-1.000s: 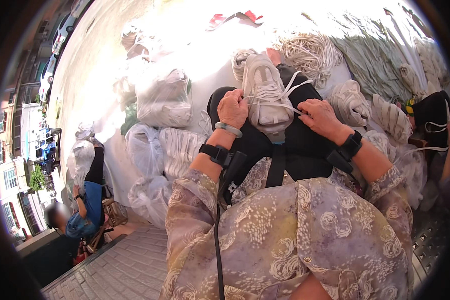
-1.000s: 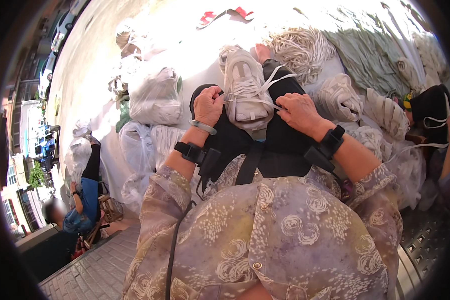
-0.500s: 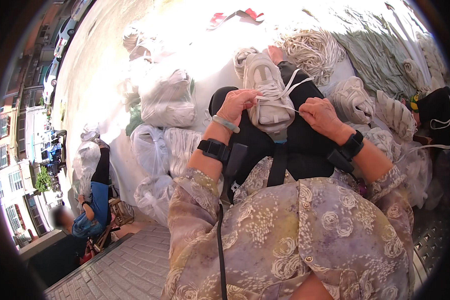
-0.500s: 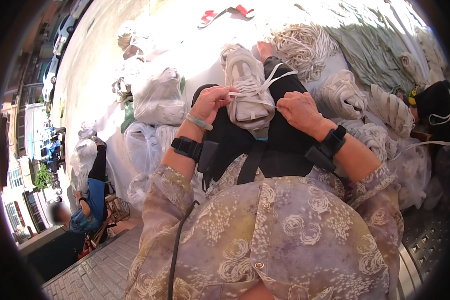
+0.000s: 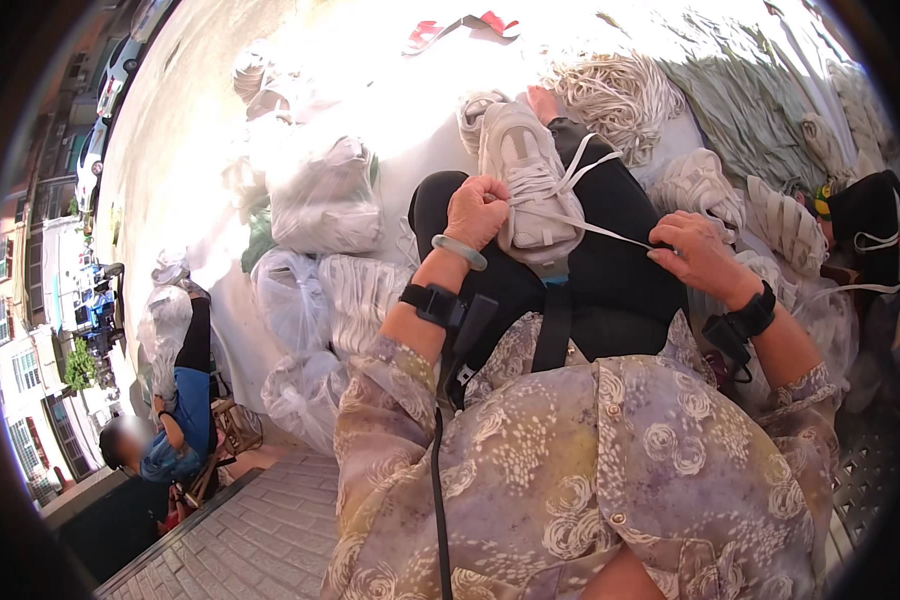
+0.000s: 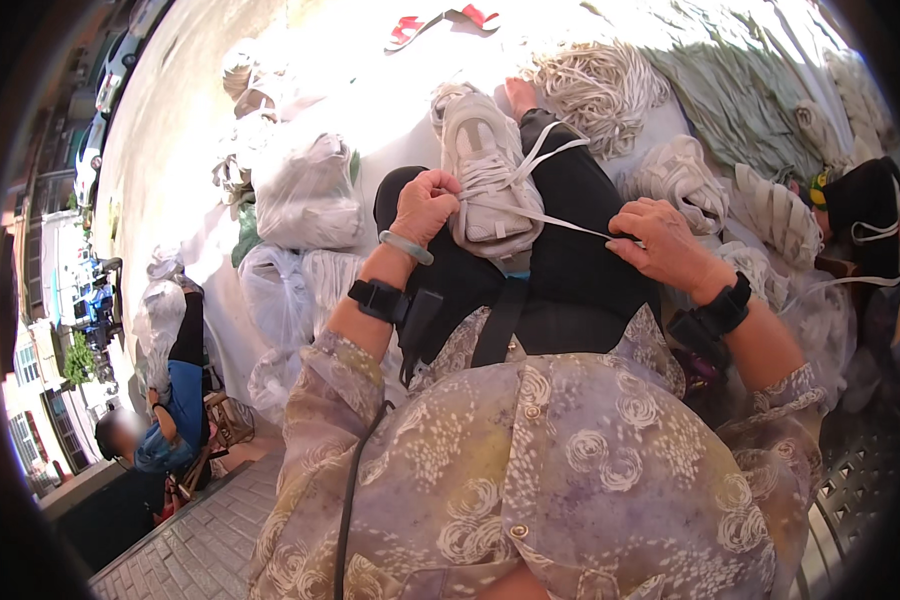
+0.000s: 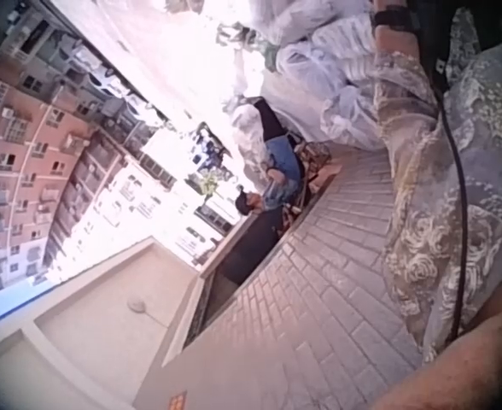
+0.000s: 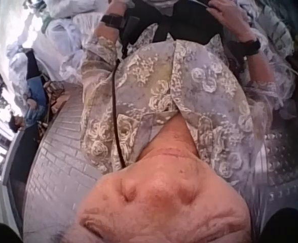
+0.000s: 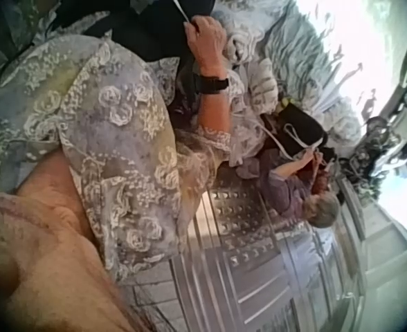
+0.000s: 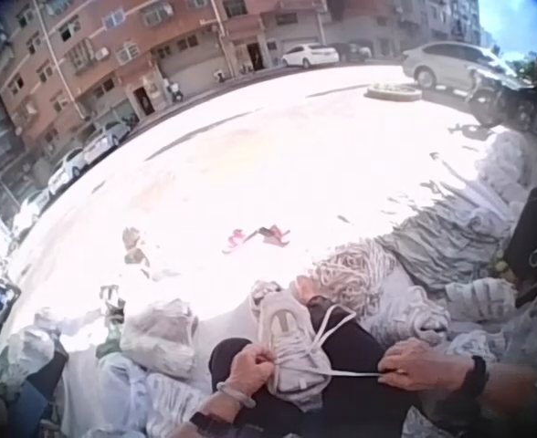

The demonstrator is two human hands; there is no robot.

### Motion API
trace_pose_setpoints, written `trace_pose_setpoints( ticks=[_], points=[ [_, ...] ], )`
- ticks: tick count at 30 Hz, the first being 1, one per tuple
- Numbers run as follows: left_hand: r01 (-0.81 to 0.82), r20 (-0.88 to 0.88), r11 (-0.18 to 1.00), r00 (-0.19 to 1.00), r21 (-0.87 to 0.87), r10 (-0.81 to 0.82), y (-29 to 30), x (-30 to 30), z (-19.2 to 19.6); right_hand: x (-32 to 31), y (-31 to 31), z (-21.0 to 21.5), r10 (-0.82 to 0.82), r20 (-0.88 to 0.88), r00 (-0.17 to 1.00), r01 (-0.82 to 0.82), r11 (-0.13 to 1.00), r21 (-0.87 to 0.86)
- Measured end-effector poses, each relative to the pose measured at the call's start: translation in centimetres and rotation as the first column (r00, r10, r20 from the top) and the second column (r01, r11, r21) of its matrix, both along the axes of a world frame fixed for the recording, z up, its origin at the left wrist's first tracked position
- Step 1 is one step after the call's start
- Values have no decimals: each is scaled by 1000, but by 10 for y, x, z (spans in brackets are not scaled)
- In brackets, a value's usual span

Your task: Lacing a pair of white athletic shoes while sitting outdoors.

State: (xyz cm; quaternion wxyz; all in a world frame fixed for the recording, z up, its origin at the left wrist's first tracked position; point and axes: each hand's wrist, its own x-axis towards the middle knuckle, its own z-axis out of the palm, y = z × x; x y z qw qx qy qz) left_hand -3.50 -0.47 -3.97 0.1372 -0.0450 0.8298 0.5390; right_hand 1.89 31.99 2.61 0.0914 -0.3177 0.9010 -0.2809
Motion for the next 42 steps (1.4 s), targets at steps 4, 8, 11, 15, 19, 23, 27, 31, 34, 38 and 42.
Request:
trace_pose_setpoints(
  ticks=[4,8,11,15,19,23,27,31,34,38,42],
  points=[
    [-99,-70,989,993,-109,92,5,6,7,-24,-41,-18,-102,-12,995,97,974,-207],
    [-65,-139,985,989,-161,43,10,20,11,-36,-77,-22,-126,17,992,127,971,-205],
    [16,-275,923,953,-385,-131,12,28,12,-36,-87,-26,-120,88,989,131,984,-123],
    [6,-306,921,942,-389,-136,7,27,13,-33,-91,-22,-121,135,983,116,992,44],
    [46,-82,924,993,-379,-83,11,23,26,-37,-94,-23,-198,176,964,193,980,45],
    [-29,-482,802,812,-596,-329,31,26,32,-42,-98,-39,-177,80,981,182,982,-57],
    [-10,-589,805,686,-593,-426,50,19,26,-42,-101,-41,-151,68,986,152,988,-21],
    [-43,-571,803,725,-595,-384,58,13,13,-42,-103,-40,-180,171,969,201,973,-112],
    [-38,-542,807,760,-589,-359,61,13,9,-41,-104,-43,-238,188,953,258,962,-89],
    [-23,-523,813,776,-582,-352,61,11,10,-41,-110,-43,-294,136,946,301,953,-31],
    [-56,-531,793,771,-607,-352,62,11,8,-44,-117,-48,-283,112,952,288,957,-30]
  ],
)
